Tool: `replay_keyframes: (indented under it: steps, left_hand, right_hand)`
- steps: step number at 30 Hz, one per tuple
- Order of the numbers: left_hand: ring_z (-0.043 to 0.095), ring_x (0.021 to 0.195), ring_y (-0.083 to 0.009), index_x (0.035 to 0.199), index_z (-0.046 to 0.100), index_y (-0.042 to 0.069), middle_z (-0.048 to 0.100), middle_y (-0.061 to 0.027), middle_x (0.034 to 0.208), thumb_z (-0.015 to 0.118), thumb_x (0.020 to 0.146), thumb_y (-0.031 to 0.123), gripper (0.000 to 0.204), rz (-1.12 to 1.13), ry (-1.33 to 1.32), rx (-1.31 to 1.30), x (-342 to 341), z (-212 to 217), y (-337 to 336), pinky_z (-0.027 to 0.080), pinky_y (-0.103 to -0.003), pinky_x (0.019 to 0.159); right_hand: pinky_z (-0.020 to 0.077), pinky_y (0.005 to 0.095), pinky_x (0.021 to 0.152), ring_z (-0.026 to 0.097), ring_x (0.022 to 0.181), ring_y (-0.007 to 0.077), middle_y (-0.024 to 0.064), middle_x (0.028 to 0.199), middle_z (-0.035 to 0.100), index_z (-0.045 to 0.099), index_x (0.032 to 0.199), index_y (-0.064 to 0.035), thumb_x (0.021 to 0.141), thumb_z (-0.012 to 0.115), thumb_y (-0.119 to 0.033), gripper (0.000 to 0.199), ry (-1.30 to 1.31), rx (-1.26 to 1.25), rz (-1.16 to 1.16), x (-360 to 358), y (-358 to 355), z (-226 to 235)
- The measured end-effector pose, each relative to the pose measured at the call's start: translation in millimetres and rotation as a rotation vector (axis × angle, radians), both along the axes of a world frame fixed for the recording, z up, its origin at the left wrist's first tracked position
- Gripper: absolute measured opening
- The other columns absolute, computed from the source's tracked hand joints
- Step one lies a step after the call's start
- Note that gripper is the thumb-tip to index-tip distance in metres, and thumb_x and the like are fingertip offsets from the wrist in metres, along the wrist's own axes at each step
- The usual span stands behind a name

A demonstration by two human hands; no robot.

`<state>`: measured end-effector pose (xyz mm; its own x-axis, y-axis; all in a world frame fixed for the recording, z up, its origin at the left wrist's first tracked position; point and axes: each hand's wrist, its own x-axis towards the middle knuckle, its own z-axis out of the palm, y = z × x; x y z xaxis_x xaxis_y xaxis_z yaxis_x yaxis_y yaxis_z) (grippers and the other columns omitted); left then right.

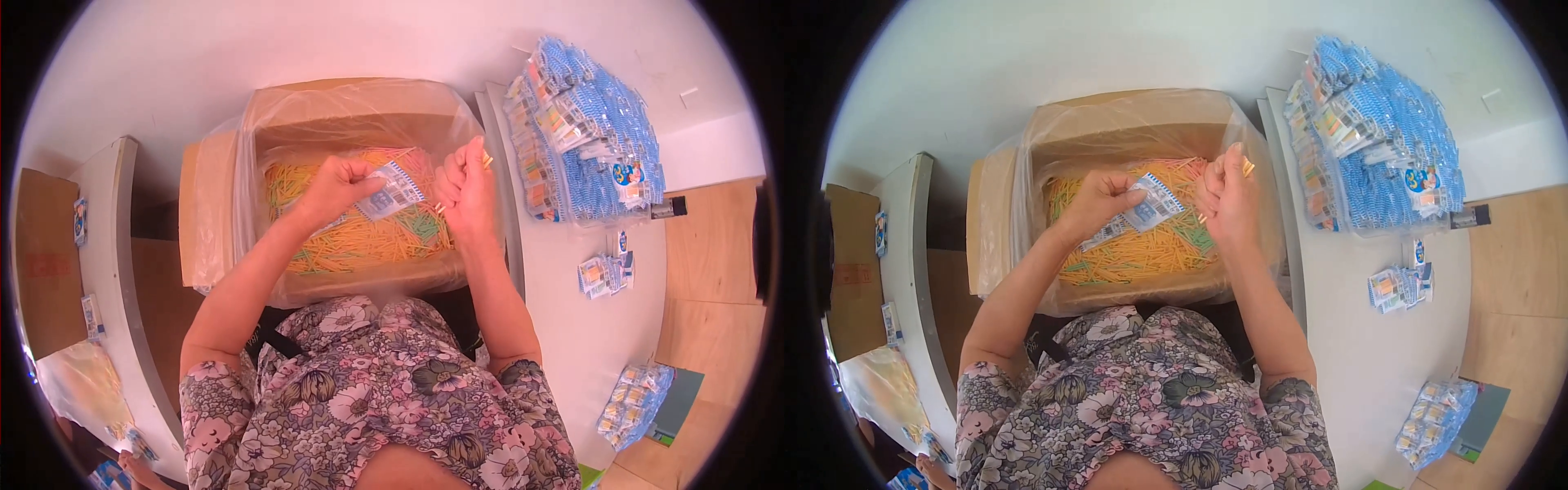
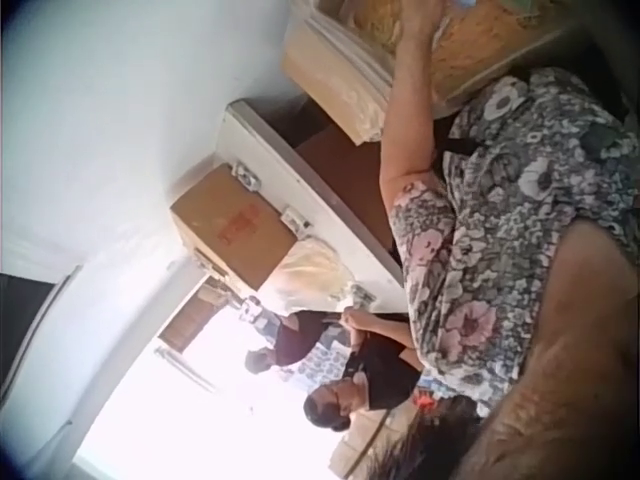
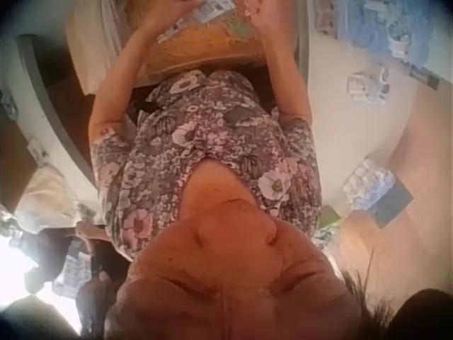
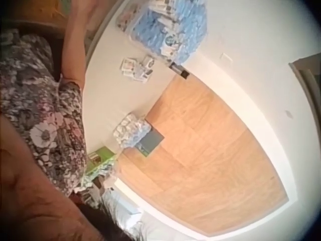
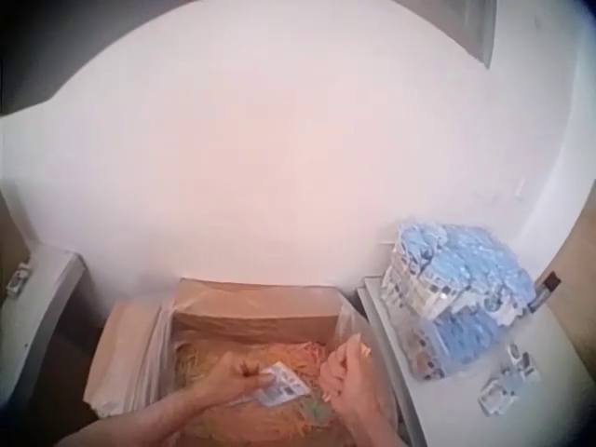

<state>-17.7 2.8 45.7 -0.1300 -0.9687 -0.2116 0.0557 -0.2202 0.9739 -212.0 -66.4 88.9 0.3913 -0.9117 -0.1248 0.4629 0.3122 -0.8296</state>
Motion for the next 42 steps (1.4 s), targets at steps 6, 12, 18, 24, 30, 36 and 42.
replay_keyframes:
  steps: [6, 12, 18, 24, 30, 36, 42]
  left_hand:
    - [0.058, 0.072, -0.0052, 0.089, 0.067, -0.001, 0.065, -0.0008, 0.078, 0.062, 0.086, 0.009, 0.011, 0.084, 0.093, -0.195, -30, 0, -6, 0.047, -0.022, 0.066]
    - [0.058, 0.072, -0.0071, 0.086, 0.067, 0.000, 0.066, -0.0016, 0.080, 0.067, 0.080, 0.003, 0.007, 0.085, 0.257, -0.085, -52, -16, -6, 0.048, -0.022, 0.069]
    - [0.059, 0.073, -0.0071, 0.085, 0.067, 0.000, 0.065, -0.0010, 0.079, 0.068, 0.078, 0.002, 0.008, 0.065, 0.222, -0.058, -51, -21, -9, 0.048, -0.022, 0.068]
    - [0.059, 0.074, -0.0073, 0.086, 0.067, 0.001, 0.065, -0.0007, 0.081, 0.069, 0.077, 0.000, 0.009, 0.059, 0.279, -0.116, -50, -13, -8, 0.048, -0.022, 0.069]
    - [0.058, 0.076, -0.0070, 0.085, 0.068, 0.001, 0.065, 0.0001, 0.081, 0.068, 0.077, 0.000, 0.008, 0.041, 0.261, -0.159, -45, -11, -7, 0.048, -0.023, 0.070]
    - [0.058, 0.077, -0.0072, 0.088, 0.068, 0.002, 0.065, 0.0005, 0.082, 0.067, 0.079, 0.000, 0.010, 0.000, 0.239, -0.172, -45, -21, -10, 0.048, -0.024, 0.073]
    - [0.059, 0.079, -0.0071, 0.093, 0.069, 0.002, 0.066, -0.0004, 0.085, 0.065, 0.081, 0.002, 0.013, 0.033, 0.283, -0.133, -49, -21, -11, 0.049, -0.024, 0.075]
  right_hand:
    - [0.0171, 0.0219, 0.035, 0.019, 0.040, 0.0055, -0.0055, 0.053, 0.024, 0.035, 0.069, -0.0146, 0.097, 0.037, -0.044, 0.041, -0.045, -0.025, -0.038, -17, 5, 29]
    - [0.0167, 0.0218, 0.035, 0.019, 0.040, 0.0054, -0.0054, 0.052, 0.024, 0.036, 0.069, -0.0143, 0.097, 0.037, -0.043, 0.040, -0.068, -0.033, -0.062, -33, 6, 34]
    - [0.0179, 0.0234, 0.039, 0.022, 0.043, 0.0062, -0.0055, 0.053, 0.024, 0.036, 0.069, -0.0136, 0.097, 0.039, -0.042, 0.040, -0.026, -0.077, -0.058, -7, 12, 41]
    - [0.0279, 0.0242, 0.042, 0.033, 0.045, 0.0092, -0.0029, 0.054, 0.031, 0.038, 0.069, -0.0115, 0.096, 0.043, -0.040, 0.040, 0.156, -0.285, -0.014, 7, 13, 31]
    - [0.0416, 0.0278, 0.050, 0.051, 0.052, 0.0154, 0.0017, 0.058, 0.042, 0.043, 0.070, -0.0089, 0.096, 0.045, -0.038, 0.039, 0.297, -0.359, -0.050, 6, 9, 25]
    - [0.0490, 0.0316, 0.059, 0.058, 0.057, 0.0185, 0.0036, 0.058, 0.049, 0.047, 0.072, -0.0076, 0.096, 0.044, -0.038, 0.039, 0.313, -0.285, 0.038, -2, 8, 14]
    - [0.0516, 0.0308, 0.062, 0.065, 0.073, 0.0226, 0.0068, 0.065, 0.057, 0.048, 0.073, -0.0064, 0.095, 0.044, -0.040, 0.041, 0.325, -0.203, -0.006, 4, 6, 12]
